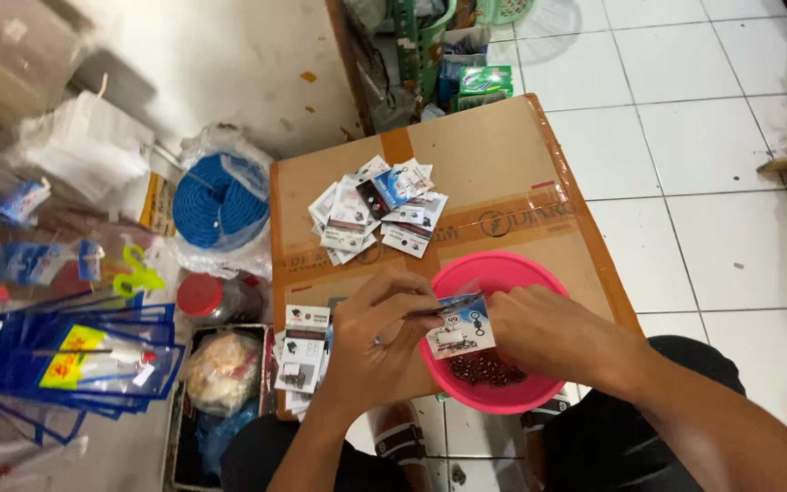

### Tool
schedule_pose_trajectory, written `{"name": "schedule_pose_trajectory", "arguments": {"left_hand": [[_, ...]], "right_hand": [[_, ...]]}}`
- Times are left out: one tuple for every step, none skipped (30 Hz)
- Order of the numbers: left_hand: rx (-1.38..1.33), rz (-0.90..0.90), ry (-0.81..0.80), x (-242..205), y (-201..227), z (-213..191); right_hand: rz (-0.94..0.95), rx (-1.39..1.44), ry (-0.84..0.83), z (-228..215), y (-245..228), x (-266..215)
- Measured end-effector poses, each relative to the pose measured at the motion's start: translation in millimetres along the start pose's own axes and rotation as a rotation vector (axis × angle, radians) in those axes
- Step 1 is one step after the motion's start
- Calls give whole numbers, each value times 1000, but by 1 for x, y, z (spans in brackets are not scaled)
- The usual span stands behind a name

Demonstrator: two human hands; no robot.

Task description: The person picks up individual small metal swivels from a pink bucket and places them into small plastic packets by hand.

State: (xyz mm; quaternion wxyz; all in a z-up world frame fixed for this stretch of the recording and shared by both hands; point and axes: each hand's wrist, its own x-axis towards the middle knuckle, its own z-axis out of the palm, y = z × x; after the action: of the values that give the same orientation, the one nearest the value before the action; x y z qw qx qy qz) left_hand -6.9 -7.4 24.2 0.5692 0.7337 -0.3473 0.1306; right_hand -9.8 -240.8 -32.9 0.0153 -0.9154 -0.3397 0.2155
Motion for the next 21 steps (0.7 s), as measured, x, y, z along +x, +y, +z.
{"name": "schedule_pose_trajectory", "arguments": {"left_hand": [[-3, 8, -13, 0, -1, 2], [6, 9, -6, 0, -2, 2], [16, 11, 0, 0, -3, 1], [14, 9, -4, 1, -3, 0], [6, 5, -8, 2, -3, -1], [-3, -4, -2, 1, -3, -2], [-4, -12, 4, -1, -3, -3], [6, -2, -3, -1, -4, -2], [17, 8, -10, -1, -5, -2], [16, 4, 2, -2, -5, -3], [13, 6, -60, -3, -5, -4], [11, 13, -124, -3, -5, -5], [10, 13, -113, -4, -8, -5], [29, 58, -140, -5, -10, -5], [48, 103, -167, -6, -12, -4], [45, 102, -161, -5, -11, -3], [95, 112, -180, -5, -10, -2], [148, 116, -200, -6, -8, -3], [147, 110, -196, -6, -9, -2], [163, 139, -190, -5, -9, -2], [178, 169, -184, -5, -10, -1]], "right_hand": [[11, 5, 9, -9, -1, -3], [26, 106, 50, -19, -2, -4], [40, 206, 91, -29, -3, -5], [42, 211, 91, -32, 0, -8], [45, 227, 225, -34, 4, -11], [41, 239, 350, -38, 7, -13], [37, 240, 341, -46, 3, -16], [-24, 325, 567, -56, 1, -19], [-88, 410, 795, -66, -1, -21], [-95, 405, 784, -71, -6, -23], [-116, 516, 868, -76, -11, -25], [-137, 627, 955, -82, -15, -26], [-142, 620, 949, -82, -17, -26], [-167, 663, 989, -82, -20, -27], [-191, 707, 1028, -82, -22, -27], [-191, 703, 1022, -82, -22, -28], [-203, 719, 1023, -82, -23, -28], [-217, 740, 1023, -82, -26, -28], [-218, 743, 1016, -82, -27, -27], [-233, 750, 1017, -82, -27, -27], [-247, 756, 1018, -83, -28, -27]]}}
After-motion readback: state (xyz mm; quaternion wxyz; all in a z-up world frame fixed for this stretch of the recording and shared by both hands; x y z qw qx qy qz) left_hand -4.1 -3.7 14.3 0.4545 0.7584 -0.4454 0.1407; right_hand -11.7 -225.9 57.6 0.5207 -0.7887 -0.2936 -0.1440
